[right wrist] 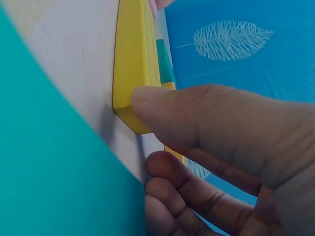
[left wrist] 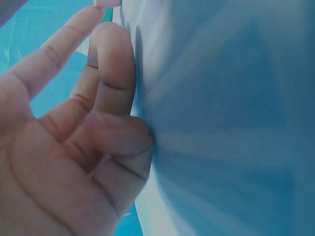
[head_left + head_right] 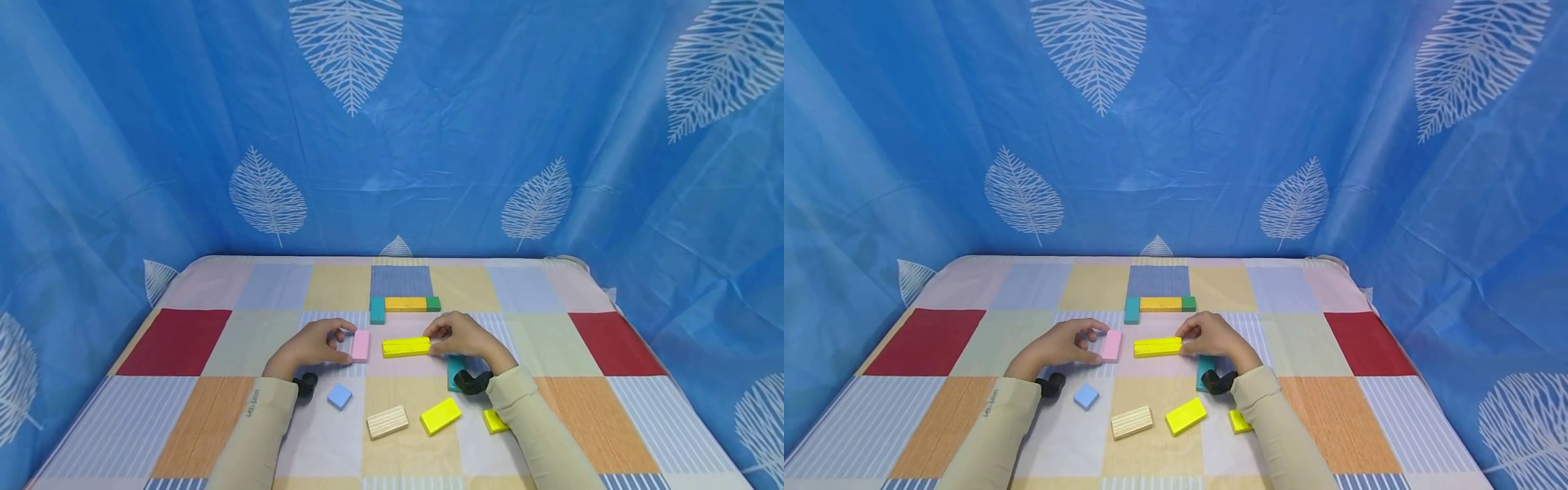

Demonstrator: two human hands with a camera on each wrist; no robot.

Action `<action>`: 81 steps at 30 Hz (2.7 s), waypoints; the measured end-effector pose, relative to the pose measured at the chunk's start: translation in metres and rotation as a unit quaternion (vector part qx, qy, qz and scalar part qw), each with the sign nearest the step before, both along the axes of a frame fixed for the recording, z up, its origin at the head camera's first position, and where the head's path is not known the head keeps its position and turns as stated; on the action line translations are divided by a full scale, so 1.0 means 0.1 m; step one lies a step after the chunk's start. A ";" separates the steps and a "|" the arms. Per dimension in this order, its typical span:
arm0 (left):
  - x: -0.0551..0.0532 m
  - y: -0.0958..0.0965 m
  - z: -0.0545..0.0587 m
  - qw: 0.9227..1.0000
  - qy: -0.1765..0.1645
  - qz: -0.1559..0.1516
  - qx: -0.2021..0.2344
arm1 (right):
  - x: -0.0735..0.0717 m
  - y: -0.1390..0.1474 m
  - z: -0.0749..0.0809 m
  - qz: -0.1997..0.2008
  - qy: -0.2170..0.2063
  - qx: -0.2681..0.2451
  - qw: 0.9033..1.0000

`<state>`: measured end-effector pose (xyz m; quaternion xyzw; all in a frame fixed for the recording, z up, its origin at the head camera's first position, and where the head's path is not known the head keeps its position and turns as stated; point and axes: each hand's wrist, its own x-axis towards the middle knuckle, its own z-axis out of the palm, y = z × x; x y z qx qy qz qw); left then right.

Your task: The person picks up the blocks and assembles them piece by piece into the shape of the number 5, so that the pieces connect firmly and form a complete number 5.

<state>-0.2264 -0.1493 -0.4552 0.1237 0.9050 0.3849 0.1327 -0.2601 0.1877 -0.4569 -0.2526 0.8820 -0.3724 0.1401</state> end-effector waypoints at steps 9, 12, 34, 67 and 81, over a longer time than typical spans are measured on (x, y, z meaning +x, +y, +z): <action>0.02 0.07 0.00 1.000 0.013 -0.002 0.000 | 0.00 0.02 0.01 -0.001 -0.002 0.003 1.000; 0.01 0.10 0.01 1.000 0.016 -0.002 -0.006 | 0.00 0.04 0.00 -0.003 -0.006 0.001 1.000; -0.07 0.29 0.04 0.999 0.014 0.019 -0.029 | -0.06 0.14 -0.01 -0.019 -0.009 -0.002 1.000; -0.08 0.41 0.04 0.996 0.022 0.053 -0.067 | -0.07 0.09 -0.05 -0.020 -0.001 0.001 1.000; -0.07 0.40 0.03 0.996 0.011 0.049 -0.074 | -0.04 0.02 -0.03 -0.023 0.019 0.010 1.000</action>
